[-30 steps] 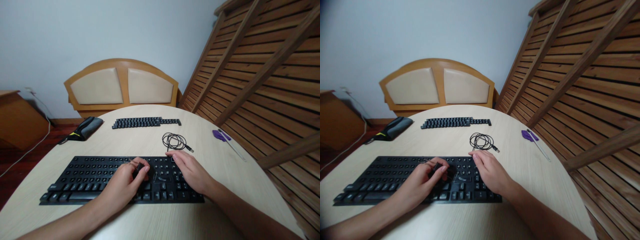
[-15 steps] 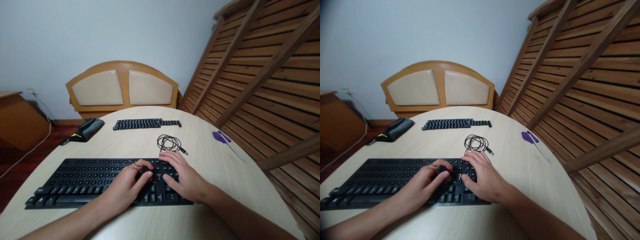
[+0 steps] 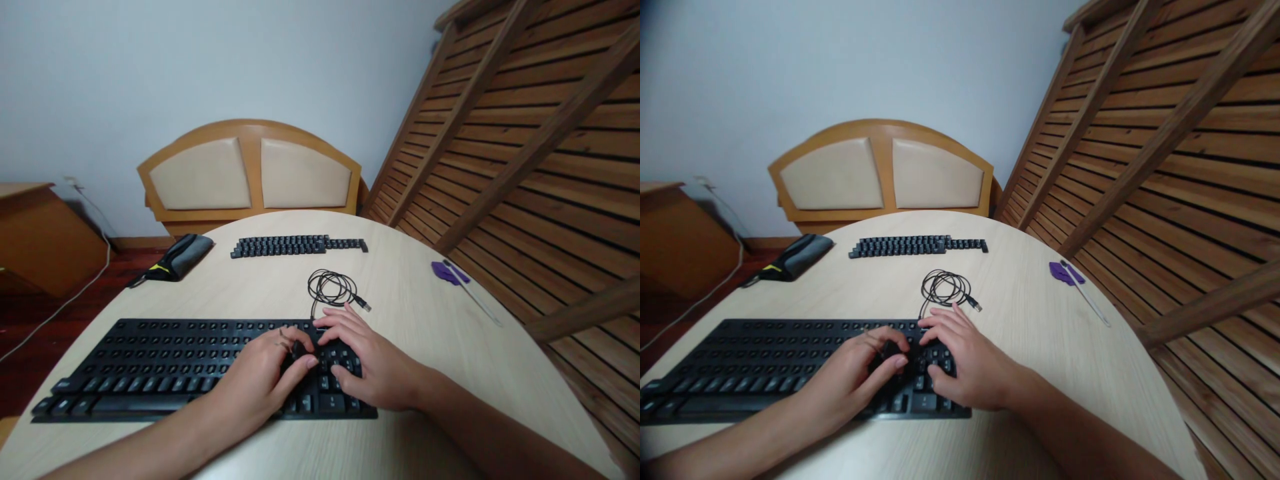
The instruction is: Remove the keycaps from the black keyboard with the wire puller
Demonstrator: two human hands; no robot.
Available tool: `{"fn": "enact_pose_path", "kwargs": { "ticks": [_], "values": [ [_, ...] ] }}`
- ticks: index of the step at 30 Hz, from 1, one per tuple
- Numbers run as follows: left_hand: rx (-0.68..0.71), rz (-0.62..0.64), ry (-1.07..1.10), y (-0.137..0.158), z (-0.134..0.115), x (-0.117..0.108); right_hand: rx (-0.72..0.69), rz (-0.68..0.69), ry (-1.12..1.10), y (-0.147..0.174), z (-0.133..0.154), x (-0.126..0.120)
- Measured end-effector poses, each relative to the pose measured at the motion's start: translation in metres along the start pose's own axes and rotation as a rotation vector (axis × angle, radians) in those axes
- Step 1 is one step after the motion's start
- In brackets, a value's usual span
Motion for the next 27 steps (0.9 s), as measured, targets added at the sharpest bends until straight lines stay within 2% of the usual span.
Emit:
{"fn": "enact_pose_path", "kwargs": {
  "ticks": [5, 17, 27],
  "values": [
    [-0.025, 0.037, 0.066, -0.001, 0.006, 0.003, -0.003, -0.112, 0.046, 0.001, 0.006, -0.008],
    [-0.090, 0.035, 0.332, -0.002, 0.016, 0.005, 0.090, -0.183, 0.032, 0.006, 0.004, -0.001],
    [-0.124, 0.035, 0.471, -0.004, 0.023, 0.005, 0.023, -0.239, 0.111, 0.009, 0.008, 0.001]
  ]
}}
Point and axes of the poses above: each hand's wrist, its own y-axis away from the middle knuckle, its own x-axis out of the palm, z = x × y, the point moved 10 cm from there along -y, towards the middle knuckle, and after that the axes turned 12 degrees about y, right-handed, at the moved point
